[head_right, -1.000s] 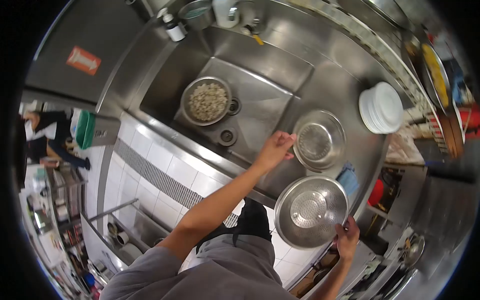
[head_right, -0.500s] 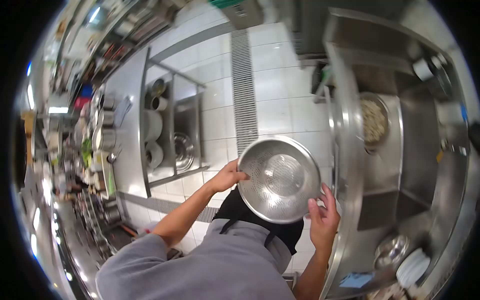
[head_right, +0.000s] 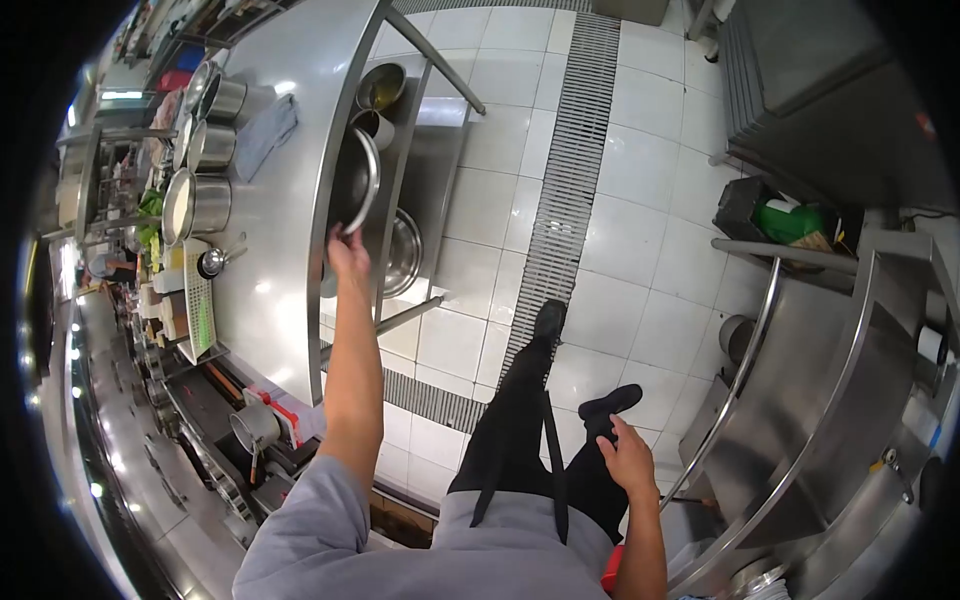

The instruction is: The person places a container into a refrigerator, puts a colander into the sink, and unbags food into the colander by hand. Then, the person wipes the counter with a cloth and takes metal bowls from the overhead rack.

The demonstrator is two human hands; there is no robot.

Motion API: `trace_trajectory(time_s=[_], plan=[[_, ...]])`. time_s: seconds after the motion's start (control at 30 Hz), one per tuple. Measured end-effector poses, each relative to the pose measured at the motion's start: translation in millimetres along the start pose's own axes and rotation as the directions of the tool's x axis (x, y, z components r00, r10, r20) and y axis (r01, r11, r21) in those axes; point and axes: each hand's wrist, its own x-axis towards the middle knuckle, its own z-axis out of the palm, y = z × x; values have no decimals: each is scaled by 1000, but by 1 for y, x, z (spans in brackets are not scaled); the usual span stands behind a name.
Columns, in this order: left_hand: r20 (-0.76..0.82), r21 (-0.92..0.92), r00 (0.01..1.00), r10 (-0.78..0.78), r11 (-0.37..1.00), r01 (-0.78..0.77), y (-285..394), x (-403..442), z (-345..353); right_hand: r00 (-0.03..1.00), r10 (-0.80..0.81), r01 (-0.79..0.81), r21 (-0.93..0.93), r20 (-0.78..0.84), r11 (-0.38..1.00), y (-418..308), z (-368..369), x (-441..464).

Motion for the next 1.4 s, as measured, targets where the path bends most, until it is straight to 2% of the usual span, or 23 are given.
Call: trace_trajectory(time_s=[0.1,0.17,0.27,0.33,0.4,0.47,0.5,0.53,0.57,0.6,0.7,0.8,0.87,0.93,1.0,1.07,1.13,1.17,1.2,1.23,1.27,1.33,1.4], plan=[[-35,-105,986,162,981,-165,0,51,19,999,39,-39,14,31,999,3,3,7],[-29,209,899,437,882,-422,-22,122,-14,999,46,-46,-6,-9,999,-1,-3,8],[76,466,811,580,699,-543,-36,156,-32,996,81,-80,7,-49,997,4,-9,14],[366,874,788,496,109,-474,-36,148,-39,988,140,-137,41,-68,990,8,-11,12],[562,800,785,260,-412,-436,-24,152,-65,989,140,-138,31,-53,990,3,-17,13],[275,917,961,-8,-299,-265,16,45,19,986,136,-132,45,-97,990,5,-16,14],[215,765,975,-49,630,-137,1,97,-15,990,90,-86,38,-113,996,4,-17,11],[154,-80,984,-89,992,102,-13,145,-47,983,122,-114,60,-140,992,-2,-21,9],[34,59,999,-2,998,0,1,66,1,985,95,-85,71,-142,994,-10,-26,7],[85,141,996,29,989,-40,3,56,-3,987,63,-52,76,-145,996,-16,-31,3],[147,279,971,-190,949,144,3,21,-10,937,-76,159,221,-341,962,-34,-52,-14],[189,576,928,-322,801,161,-24,-36,-17,728,-186,286,45,-660,957,-47,-112,-51],[207,767,870,-448,626,140,-43,-81,-29,390,-121,234,-29,-913,972,-6,-149,-70],[238,856,789,-567,506,106,-57,-147,-32,54,153,197,161,-987,967,51,-194,-81],[190,955,757,-626,297,7,-77,-195,-44,-29,550,418,489,-835,765,120,-232,-75],[228,972,742,-630,190,-138,-86,-247,-46,160,641,391,644,-751,657,271,-223,-37],[219,975,717,-662,114,-192,-88,-303,-36,566,772,154,957,-288,244,389,-200,10],[240,962,713,-659,65,-264,-90,-322,-38,588,758,145,958,-284,246,405,-208,16],[264,940,690,-673,19,-341,-88,-343,-34,622,776,148,989,-104,15,407,-208,28],[437,841,615,-656,55,-538,-91,-351,-46,671,737,107,973,80,-203,401,-207,52],[587,708,533,-609,68,-703,-93,-358,-56,803,593,199,965,-60,-172,443,-186,65],[478,823,668,-571,25,-567,-89,-399,-56,877,477,156,970,-50,-184,452,-184,85],[538,794,701,-469,1,-609,-85,-429,-61,899,439,74,984,4,-160,452,-196,94]])
